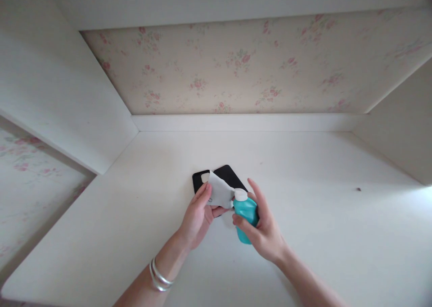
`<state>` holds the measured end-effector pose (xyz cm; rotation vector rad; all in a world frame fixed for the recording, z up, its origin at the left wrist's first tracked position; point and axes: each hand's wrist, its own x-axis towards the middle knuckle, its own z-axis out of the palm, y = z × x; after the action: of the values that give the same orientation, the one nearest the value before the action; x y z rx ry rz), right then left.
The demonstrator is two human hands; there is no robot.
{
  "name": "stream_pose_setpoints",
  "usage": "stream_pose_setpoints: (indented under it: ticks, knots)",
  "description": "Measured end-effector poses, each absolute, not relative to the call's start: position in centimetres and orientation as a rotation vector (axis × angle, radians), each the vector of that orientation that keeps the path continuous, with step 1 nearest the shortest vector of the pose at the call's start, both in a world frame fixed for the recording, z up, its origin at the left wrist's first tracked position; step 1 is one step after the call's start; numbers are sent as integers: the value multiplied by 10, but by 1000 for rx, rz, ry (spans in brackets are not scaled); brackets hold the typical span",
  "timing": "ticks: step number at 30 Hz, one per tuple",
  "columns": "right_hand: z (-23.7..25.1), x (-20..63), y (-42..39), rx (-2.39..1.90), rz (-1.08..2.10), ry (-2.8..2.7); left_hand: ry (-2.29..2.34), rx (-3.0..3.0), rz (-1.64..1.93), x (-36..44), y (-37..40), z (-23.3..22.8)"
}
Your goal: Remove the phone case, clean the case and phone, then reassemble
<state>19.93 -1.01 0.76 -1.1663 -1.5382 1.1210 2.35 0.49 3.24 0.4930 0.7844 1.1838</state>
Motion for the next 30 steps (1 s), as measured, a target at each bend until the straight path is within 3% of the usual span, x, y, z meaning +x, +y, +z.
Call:
stream_pose_setpoints:
  ticks: [10, 16, 19, 23, 25, 30]
  knots:
    - [12, 244, 36, -1654, 120, -1227, 803, 525, 1125, 24, 2, 29]
    - [17, 262, 43, -2000, 49, -1349, 814, 528, 1141, 23, 0, 26]
    - [17, 264, 43, -1907, -78, -1360, 824, 534, 1150, 22, 1, 27]
    - [15, 251, 30, -1341, -402, -1412, 838, 553, 1159, 23, 1, 30]
    - [11, 234, 16, -1130, -162, -1478, 833, 582, 1153, 25, 0, 31]
    - [2, 188, -9, -1142, 1340, -1164, 826, 642, 1116, 29, -1, 29]
